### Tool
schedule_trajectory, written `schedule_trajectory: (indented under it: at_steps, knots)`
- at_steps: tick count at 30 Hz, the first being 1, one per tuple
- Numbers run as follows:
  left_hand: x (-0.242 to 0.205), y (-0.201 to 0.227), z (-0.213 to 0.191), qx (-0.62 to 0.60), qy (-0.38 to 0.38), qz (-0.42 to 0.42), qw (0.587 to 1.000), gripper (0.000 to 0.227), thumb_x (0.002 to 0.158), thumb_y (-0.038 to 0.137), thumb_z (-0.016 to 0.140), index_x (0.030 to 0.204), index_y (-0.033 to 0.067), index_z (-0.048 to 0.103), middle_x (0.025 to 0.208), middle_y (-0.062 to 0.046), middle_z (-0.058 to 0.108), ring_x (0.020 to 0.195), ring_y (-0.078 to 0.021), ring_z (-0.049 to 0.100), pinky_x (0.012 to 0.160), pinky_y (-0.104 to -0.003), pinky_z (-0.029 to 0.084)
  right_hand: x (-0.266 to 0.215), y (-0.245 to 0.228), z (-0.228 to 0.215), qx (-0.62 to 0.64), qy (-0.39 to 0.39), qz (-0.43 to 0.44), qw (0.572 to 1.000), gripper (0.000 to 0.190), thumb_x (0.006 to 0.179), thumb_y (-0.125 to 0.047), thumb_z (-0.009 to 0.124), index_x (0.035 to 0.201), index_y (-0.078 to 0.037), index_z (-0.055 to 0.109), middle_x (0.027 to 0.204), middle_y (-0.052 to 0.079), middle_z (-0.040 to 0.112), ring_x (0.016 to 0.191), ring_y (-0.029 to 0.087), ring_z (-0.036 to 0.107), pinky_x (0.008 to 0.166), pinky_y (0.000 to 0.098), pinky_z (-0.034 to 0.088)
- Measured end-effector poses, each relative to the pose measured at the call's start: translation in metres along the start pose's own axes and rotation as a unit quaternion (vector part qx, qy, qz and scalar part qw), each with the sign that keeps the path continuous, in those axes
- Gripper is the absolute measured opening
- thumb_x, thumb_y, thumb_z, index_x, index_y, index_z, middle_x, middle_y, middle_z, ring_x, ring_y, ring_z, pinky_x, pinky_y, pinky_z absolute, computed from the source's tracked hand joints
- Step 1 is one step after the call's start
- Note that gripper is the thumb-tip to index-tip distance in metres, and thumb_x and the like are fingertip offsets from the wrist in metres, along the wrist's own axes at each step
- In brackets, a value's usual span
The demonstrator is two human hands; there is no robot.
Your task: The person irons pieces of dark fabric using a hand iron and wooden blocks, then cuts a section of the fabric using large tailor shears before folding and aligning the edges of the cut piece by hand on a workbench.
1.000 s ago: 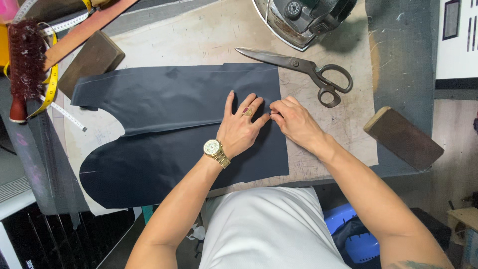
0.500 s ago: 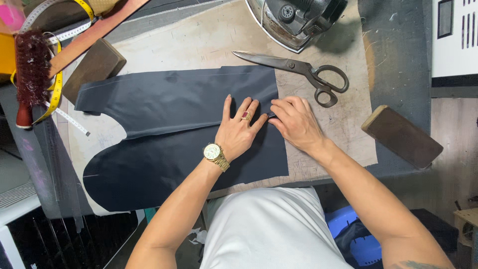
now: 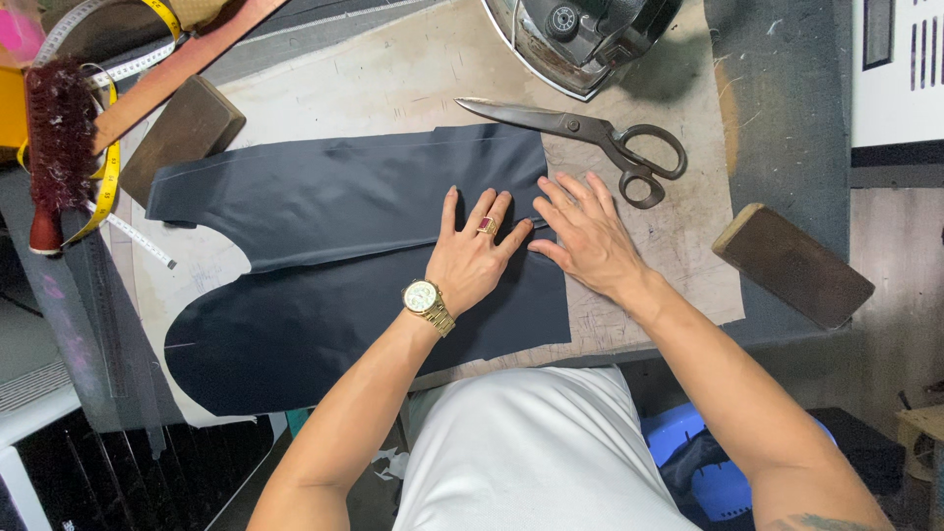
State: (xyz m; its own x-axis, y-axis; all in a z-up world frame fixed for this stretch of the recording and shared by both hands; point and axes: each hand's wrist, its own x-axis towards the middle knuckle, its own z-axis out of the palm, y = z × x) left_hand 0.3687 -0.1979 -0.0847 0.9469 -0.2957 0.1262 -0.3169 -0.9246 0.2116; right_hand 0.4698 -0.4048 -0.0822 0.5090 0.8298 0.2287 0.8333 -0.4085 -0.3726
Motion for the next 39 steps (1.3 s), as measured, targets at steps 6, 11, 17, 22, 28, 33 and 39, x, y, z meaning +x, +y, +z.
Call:
schedule_trajectory:
  at_steps: [6, 11, 17, 22, 28, 33, 39]
  knots:
    - [0.001, 0.001, -0.002, 0.0, -0.014, -0.01, 1.0, 0.046, 0.091, 0.022, 0.07, 0.136, 0.0234, 0.065, 0.147, -0.022, 0.052, 0.144, -0.0393, 0.042, 0.113, -0.078, 0.02, 0.003, -0.004, -0.002, 0.093, 0.048, 0.108, 0.989, 0.034, 0.101, -0.017, 0.072, 0.127, 0.003, 0.067, 0.135, 0.021, 0.065, 0.129, 0.036, 0.057, 0.11, 0.0499, 0.043]
    - [0.002, 0.002, -0.003, -0.011, -0.035, -0.017, 0.999, 0.047, 0.091, 0.021, 0.07, 0.138, 0.0226, 0.063, 0.149, -0.023, 0.05, 0.145, -0.0398, 0.041, 0.114, -0.078, 0.019, 0.001, -0.011, 0.017, 0.057, 0.039, 0.251, 0.966, 0.036, 0.091, -0.027, 0.081, 0.118, -0.008, 0.07, 0.098, 0.006, 0.06, 0.101, 0.028, 0.06, 0.089, 0.0417, 0.05]
    - [0.002, 0.002, -0.006, -0.022, -0.033, -0.023, 0.999, 0.045, 0.091, 0.02, 0.071, 0.136, 0.0222, 0.066, 0.15, -0.022, 0.049, 0.145, -0.0409, 0.039, 0.113, -0.077, 0.02, -0.004, -0.007, 0.021, 0.077, 0.069, 0.255, 0.961, 0.024, 0.095, -0.017, 0.076, 0.116, -0.01, 0.07, 0.098, 0.004, 0.059, 0.101, 0.026, 0.061, 0.086, 0.0364, 0.051]
    - [0.004, 0.004, -0.012, -0.016, -0.012, -0.021, 1.0, 0.041, 0.091, 0.016, 0.069, 0.132, 0.0213, 0.069, 0.147, -0.022, 0.051, 0.14, -0.041, 0.044, 0.11, -0.075, 0.028, 0.067, 0.022, -0.058, -0.029, 0.183, 0.113, 0.976, 0.009, 0.104, -0.004, 0.071, 0.11, 0.001, 0.069, 0.12, 0.015, 0.057, 0.113, 0.031, 0.051, 0.101, 0.0437, 0.047]
    - [0.006, 0.005, -0.015, 0.002, 0.002, -0.013, 1.0, 0.043, 0.09, 0.013, 0.07, 0.132, 0.0215, 0.069, 0.146, -0.022, 0.054, 0.136, -0.0411, 0.049, 0.108, -0.072, 0.034, 0.107, 0.074, -0.09, -0.204, 0.121, 0.056, 0.97, 0.062, 0.089, -0.005, 0.11, 0.132, 0.003, 0.066, 0.148, 0.029, 0.046, 0.136, 0.046, 0.039, 0.111, 0.0626, 0.039]
    - [0.005, 0.005, -0.012, 0.011, 0.008, -0.021, 1.0, 0.041, 0.091, 0.014, 0.066, 0.132, 0.0216, 0.068, 0.144, -0.021, 0.055, 0.135, -0.0405, 0.05, 0.107, -0.071, 0.035, 0.08, 0.04, -0.059, -0.129, 0.149, 0.083, 0.977, 0.044, 0.101, -0.008, 0.096, 0.126, 0.003, 0.062, 0.153, 0.025, 0.044, 0.138, 0.043, 0.042, 0.116, 0.0577, 0.044]
    - [0.0, 0.005, 0.001, -0.008, -0.016, -0.025, 1.0, 0.047, 0.09, 0.021, 0.072, 0.137, 0.0222, 0.065, 0.148, -0.022, 0.051, 0.144, -0.0406, 0.041, 0.114, -0.075, 0.023, 0.014, -0.026, -0.006, 0.111, -0.041, 0.32, 0.94, 0.029, 0.096, -0.029, 0.077, 0.116, -0.01, 0.072, 0.097, 0.008, 0.065, 0.084, 0.028, 0.071, 0.073, 0.0484, 0.059]
